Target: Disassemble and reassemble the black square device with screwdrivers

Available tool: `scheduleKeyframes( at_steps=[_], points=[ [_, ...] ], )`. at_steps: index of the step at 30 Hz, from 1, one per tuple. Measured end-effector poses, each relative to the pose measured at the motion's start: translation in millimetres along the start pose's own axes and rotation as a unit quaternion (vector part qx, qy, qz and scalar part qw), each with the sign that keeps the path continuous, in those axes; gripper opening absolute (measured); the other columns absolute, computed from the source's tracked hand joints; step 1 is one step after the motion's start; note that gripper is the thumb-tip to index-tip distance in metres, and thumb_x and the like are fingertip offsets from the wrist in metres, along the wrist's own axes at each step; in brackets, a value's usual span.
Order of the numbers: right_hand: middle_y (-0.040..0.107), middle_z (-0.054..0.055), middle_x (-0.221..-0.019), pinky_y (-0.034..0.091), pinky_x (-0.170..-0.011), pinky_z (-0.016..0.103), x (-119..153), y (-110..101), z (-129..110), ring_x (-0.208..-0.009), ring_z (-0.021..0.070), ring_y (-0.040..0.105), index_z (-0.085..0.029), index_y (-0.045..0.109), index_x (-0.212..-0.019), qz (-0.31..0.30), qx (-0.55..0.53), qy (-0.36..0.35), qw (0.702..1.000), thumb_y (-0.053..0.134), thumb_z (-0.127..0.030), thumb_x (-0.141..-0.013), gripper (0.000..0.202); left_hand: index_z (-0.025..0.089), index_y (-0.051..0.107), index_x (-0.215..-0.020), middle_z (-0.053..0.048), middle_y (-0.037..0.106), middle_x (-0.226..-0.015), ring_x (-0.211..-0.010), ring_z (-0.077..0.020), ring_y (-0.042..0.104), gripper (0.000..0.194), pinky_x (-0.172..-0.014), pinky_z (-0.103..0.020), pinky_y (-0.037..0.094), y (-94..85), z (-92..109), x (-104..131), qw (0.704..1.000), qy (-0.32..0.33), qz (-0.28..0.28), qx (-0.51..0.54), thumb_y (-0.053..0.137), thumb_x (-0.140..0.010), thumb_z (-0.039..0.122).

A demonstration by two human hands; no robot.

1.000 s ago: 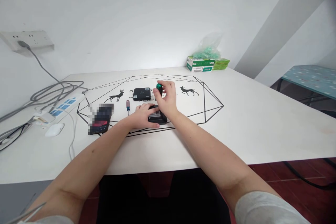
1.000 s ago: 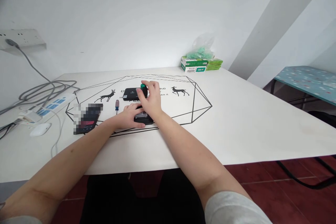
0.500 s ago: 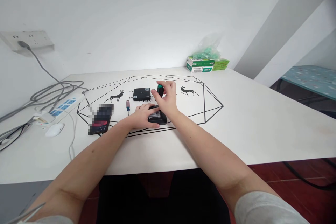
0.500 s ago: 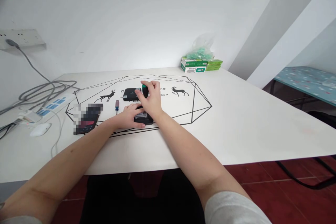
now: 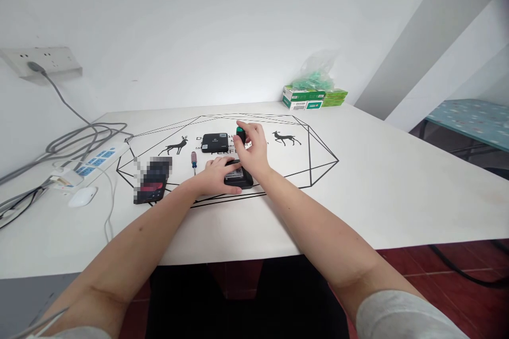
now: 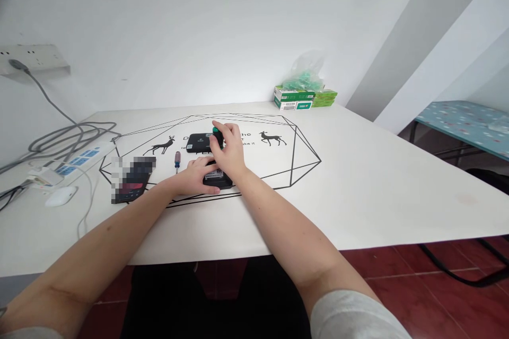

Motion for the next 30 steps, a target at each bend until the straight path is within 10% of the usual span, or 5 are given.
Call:
scheduleKeyframes(
  at_steps=[30],
  points=[
    [0.068,0.005,-0.111,0.059,-0.078,0.041,-9.3,-11.6,-9.1,-0.091,0.0206,0.064,-0.029,0.065,-0.128,0.044,0.012,0.016,0.999,0.067,-0.026,-0.099,0.029,0.037,0.046,-0.175,-0.014,0.036,-0.181,-0.166,-0.0482,0.028,0.101,-0.135,-0.068,0.017,-0.1,-0.7,-0.1,1.0,-0.001,0.006,0.002,0.075,-0.089,0.082]
  ],
)
Point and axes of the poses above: each hand's wrist, its own x-axis away from the middle knuckle, its own y-axis out of the palm, z = x × y, the point moved 5 cm from there along -x, towards the middle knuckle
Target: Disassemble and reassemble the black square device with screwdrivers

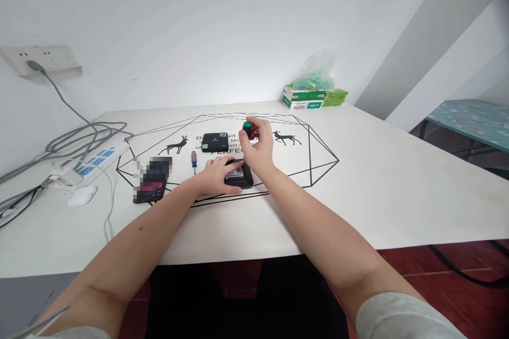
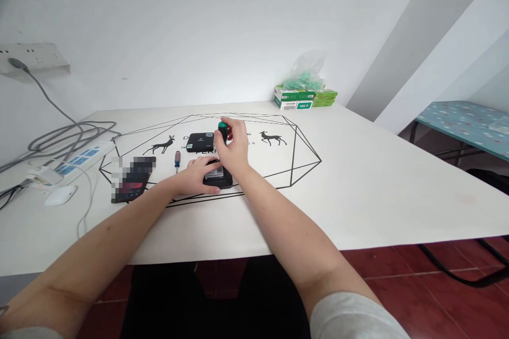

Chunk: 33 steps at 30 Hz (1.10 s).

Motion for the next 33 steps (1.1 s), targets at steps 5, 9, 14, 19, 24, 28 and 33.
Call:
scheduleKeyframes(
  at_steps=[5,9,14,19,24,28,33],
  points=[
    [0.068,0.005,-0.112,0.059,-0.078,0.04,-0.4,-0.9,0.9,-0.087,0.0193,0.062,-0.029,0.065,-0.127,0.0,0.004,0.01,1.0,0.067,-0.028,-0.099,0.028,0.037,0.045,-0.175,-0.014,0.035,-0.181,-0.166,-0.0486,0.027,0.101,-0.135,-0.069,0.017,-1.9,1.8,1.4,1.0,0.0,-0.005,0.001,0.075,-0.089,0.082],
    [0.068,0.005,-0.111,0.058,-0.079,0.04,0.0,-1.5,-0.9,-0.086,0.0188,0.062,-0.029,0.064,-0.127,0.009,-0.009,0.011,1.0,0.067,-0.029,-0.1,0.028,0.035,0.047,-0.174,-0.015,0.036,-0.182,-0.166,-0.0479,0.029,0.096,-0.135,-0.068,0.018,-2.9,1.5,3.2,1.0,0.0,-0.006,-0.002,0.075,-0.092,0.078],
    [0.067,0.005,-0.11,0.059,-0.082,0.041,0.7,-0.5,0.1,-0.091,0.02,0.064,-0.029,0.063,-0.129,0.002,-0.009,0.023,1.0,0.066,-0.035,-0.103,0.027,0.029,0.058,-0.165,-0.015,0.042,-0.18,-0.17,-0.0422,0.028,0.066,-0.136,-0.067,0.02,-1.8,1.1,0.4,0.999,0.016,0.037,0.004,0.053,-0.111,0.066],
    [0.066,0.005,-0.11,0.06,-0.083,0.042,1.5,-0.3,0.9,-0.093,0.0207,0.065,-0.028,0.063,-0.129,0.014,-0.02,0.02,0.999,0.065,-0.042,-0.105,0.028,0.028,0.08,-0.123,-0.008,0.065,-0.163,-0.166,-0.0367,0.039,0.034,-0.134,-0.061,0.026,-9.3,2.5,-4.3,0.992,0.025,0.128,-0.003,0.055,-0.111,0.049],
    [0.066,0.006,-0.111,0.06,-0.084,0.042,2.6,0.4,3.7,-0.096,0.0216,0.066,-0.028,0.062,-0.131,0.013,-0.025,0.04,0.999,0.064,-0.049,-0.106,0.032,0.027,0.077,-0.102,-0.007,0.08,-0.137,-0.15,-0.0338,0.056,0.025,-0.128,-0.058,0.033,-13.7,3.2,-6.0,0.99,0.019,0.143,0.001,0.059,-0.108,0.042],
    [0.065,0.006,-0.111,0.06,-0.084,0.042,2.6,0.7,5.2,-0.096,0.0215,0.066,-0.028,0.061,-0.131,0.009,-0.032,0.047,0.998,0.065,-0.05,-0.106,0.034,0.026,0.074,-0.098,-0.007,0.081,-0.132,-0.143,-0.0329,0.059,0.025,-0.123,-0.056,0.035,-13.5,4.2,-5.9,0.988,0.026,0.151,-0.005,0.058,-0.108,0.041],
    [0.066,0.006,-0.114,0.059,-0.086,0.043,3.0,0.8,8.6,-0.095,0.0212,0.065,-0.029,0.059,-0.132,0.014,-0.037,0.056,0.998,0.066,-0.05,-0.105,0.035,0.028,0.078,-0.103,-0.006,0.081,-0.129,-0.136,-0.0327,0.063,0.025,-0.12,-0.054,0.038,-17.6,-4.3,-7.2,0.984,-0.026,0.175,-0.029,0.057,-0.108,0.04]
  ],
)
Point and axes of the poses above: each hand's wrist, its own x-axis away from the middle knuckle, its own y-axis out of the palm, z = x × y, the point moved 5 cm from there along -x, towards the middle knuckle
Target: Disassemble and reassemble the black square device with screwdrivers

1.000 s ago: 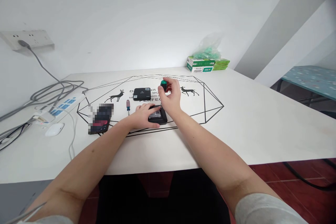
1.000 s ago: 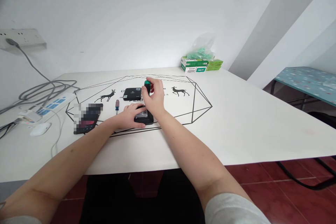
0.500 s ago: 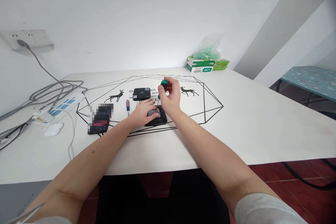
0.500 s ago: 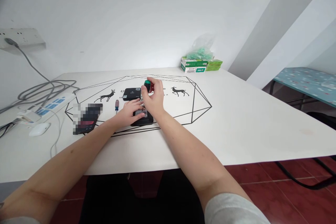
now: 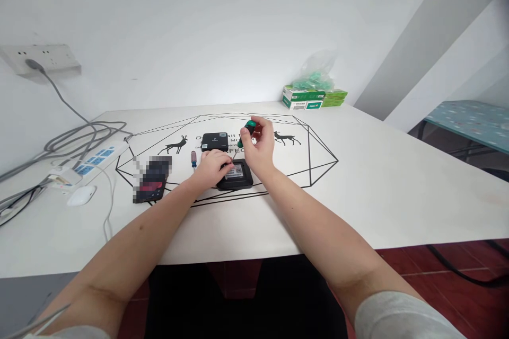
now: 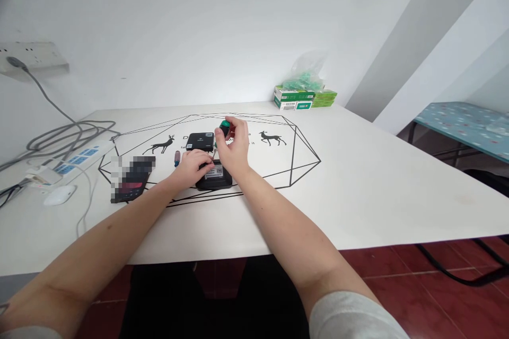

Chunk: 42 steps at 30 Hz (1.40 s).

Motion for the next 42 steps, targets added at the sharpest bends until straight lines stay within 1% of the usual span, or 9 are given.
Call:
scheduleKeyframes(
  at_steps=[8,16,22,26,28,31,34,37,42],
  points=[
    [0.065,0.006,-0.112,0.06,-0.083,0.041,0.6,0.8,1.9,-0.092,0.02,0.064,-0.029,0.058,-0.132,0.002,0.027,-0.014,1.0,0.064,-0.05,-0.106,0.034,0.026,0.081,-0.112,-0.011,0.082,-0.124,-0.124,-0.0358,0.067,0.034,-0.107,-0.054,0.046,-18.4,-32.3,-1.4,0.98,-0.175,0.026,-0.088,0.047,-0.109,0.022],
    [0.065,0.005,-0.111,0.059,-0.082,0.041,0.5,1.8,3.1,-0.088,0.0199,0.062,-0.029,0.059,-0.13,-0.015,0.017,-0.004,1.0,0.067,-0.043,-0.103,0.032,0.023,0.084,-0.115,-0.018,0.078,-0.127,-0.124,-0.0399,0.064,0.036,-0.102,-0.054,0.046,-16.6,-54.8,1.4,0.965,-0.226,0.004,-0.134,0.048,-0.108,0.022],
    [0.065,0.005,-0.109,0.057,-0.079,0.04,0.2,1.5,3.2,-0.085,0.019,0.06,-0.027,0.06,-0.129,-0.021,0.022,-0.004,1.0,0.068,-0.043,-0.102,0.031,0.027,0.085,-0.119,-0.018,0.074,-0.136,-0.133,-0.043,0.057,0.036,-0.105,-0.058,0.045,-12.9,-59.9,-0.1,0.961,-0.23,0.018,-0.156,0.05,-0.11,0.03],
    [0.065,0.005,-0.11,0.057,-0.078,0.039,0.2,1.2,3.1,-0.09,0.0196,0.062,-0.028,0.059,-0.129,-0.014,0.025,-0.013,1.0,0.067,-0.044,-0.103,0.031,0.022,0.079,-0.136,-0.019,0.074,-0.141,-0.135,-0.0427,0.06,0.046,-0.108,-0.06,0.048,-21.8,-60.0,0.2,0.959,-0.237,0.034,-0.151,0.039,-0.112,0.027],
    [0.065,0.006,-0.112,0.058,-0.078,0.038,-0.2,1.1,4.8,-0.093,0.0197,0.063,-0.028,0.058,-0.13,-0.014,0.028,-0.006,0.999,0.067,-0.046,-0.104,0.033,0.02,0.079,-0.132,-0.018,0.078,-0.135,-0.13,-0.0399,0.066,0.046,-0.111,-0.058,0.049,-26.9,-61.0,1.5,0.963,-0.232,0.03,-0.132,0.038,-0.109,0.023],
    [0.065,0.007,-0.117,0.059,-0.076,0.036,-0.8,1.0,7.8,-0.094,0.0193,0.063,-0.028,0.058,-0.131,-0.02,0.025,0.01,0.999,0.066,-0.048,-0.105,0.034,0.022,0.079,-0.128,-0.012,0.08,-0.132,-0.123,-0.033,0.072,0.04,-0.111,-0.045,0.055,-24.8,-53.9,3.6,0.986,-0.165,-0.013,-0.029,0.045,-0.106,0.027],
    [0.065,0.007,-0.117,0.06,-0.076,0.037,-1.3,0.6,8.3,-0.093,0.0199,0.064,-0.028,0.058,-0.13,-0.024,0.019,0.016,0.999,0.067,-0.05,-0.104,0.035,0.018,0.071,-0.143,-0.013,0.08,-0.131,-0.12,-0.0332,0.074,0.048,-0.113,-0.046,0.055,-16.2,-37.9,6.7,0.993,-0.104,-0.056,0.007,0.051,-0.107,0.042],
    [0.065,0.008,-0.117,0.061,-0.076,0.039,-1.6,0.5,6.1,-0.096,0.0212,0.064,-0.027,0.058,-0.13,-0.026,0.016,0.011,0.999,0.067,-0.05,-0.105,0.035,0.017,0.076,-0.131,-0.015,0.079,-0.127,-0.122,-0.0348,0.072,0.043,-0.112,-0.047,0.056,-10.2,-21.8,6.3,0.997,-0.064,-0.05,-0.008,0.048,-0.108,0.04],
    [0.063,0.008,-0.118,0.06,-0.069,0.034,-1.2,1.4,1.1,-0.1,0.0214,0.065,-0.029,0.057,-0.131,-0.033,0.013,-0.002,0.999,0.066,-0.045,-0.105,0.032,0.02,0.082,-0.117,-0.011,0.083,-0.122,-0.124,-0.0322,0.075,0.04,-0.115,-0.045,0.056,-9.9,-15.9,4.4,0.994,-0.096,-0.035,0.042,0.044,-0.104,0.026]
  ],
)
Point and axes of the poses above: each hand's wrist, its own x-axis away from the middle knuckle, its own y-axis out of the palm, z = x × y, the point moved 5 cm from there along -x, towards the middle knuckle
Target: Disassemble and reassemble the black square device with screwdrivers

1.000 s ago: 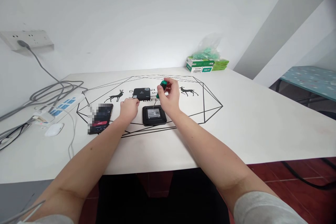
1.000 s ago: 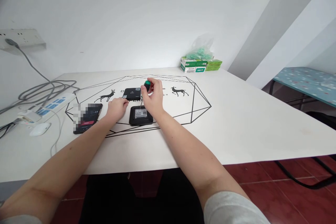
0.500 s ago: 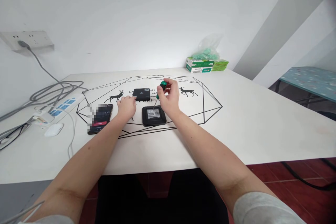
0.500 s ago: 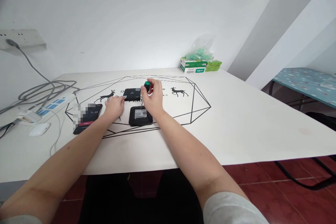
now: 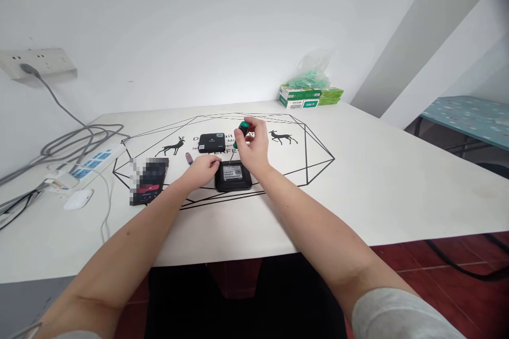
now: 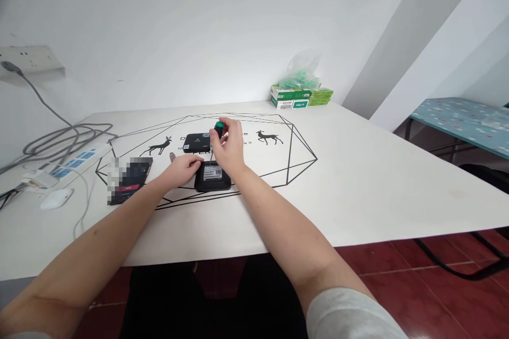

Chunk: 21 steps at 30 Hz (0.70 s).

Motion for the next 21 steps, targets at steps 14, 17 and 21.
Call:
scheduleKeyframes(
  at_steps=[14,17,21],
  points=[
    [0.064,0.006,-0.11,0.057,-0.061,0.031,3.2,4.3,-3.2,-0.094,0.0202,0.064,-0.029,0.062,-0.127,-0.029,0.002,-0.02,0.999,0.07,-0.035,-0.1,0.028,0.021,0.064,-0.156,-0.016,0.065,-0.161,-0.153,-0.0437,0.054,0.082,-0.128,-0.058,0.043,6.4,16.8,12.5,0.989,0.067,-0.134,0.014,0.062,-0.095,0.076],
    [0.064,0.006,-0.113,0.059,-0.063,0.032,4.1,5.1,-2.9,-0.095,0.0203,0.065,-0.029,0.062,-0.127,-0.034,0.004,-0.02,0.999,0.07,-0.036,-0.101,0.028,0.02,0.032,-0.179,-0.019,0.033,-0.185,-0.173,-0.0481,0.02,0.123,-0.138,-0.066,0.021,13.9,18.2,20.2,0.974,0.069,-0.212,-0.028,0.072,-0.083,0.087],
    [0.065,0.007,-0.113,0.06,-0.065,0.033,5.1,6.1,-3.9,-0.095,0.0208,0.066,-0.029,0.061,-0.129,-0.038,0.009,-0.028,0.999,0.069,-0.038,-0.103,0.028,0.021,-0.001,-0.184,-0.016,-0.002,-0.191,-0.176,-0.0438,-0.007,0.142,-0.14,-0.066,0.0,20.3,18.3,25.3,0.963,0.067,-0.257,-0.044,0.068,-0.083,0.093]
  ],
)
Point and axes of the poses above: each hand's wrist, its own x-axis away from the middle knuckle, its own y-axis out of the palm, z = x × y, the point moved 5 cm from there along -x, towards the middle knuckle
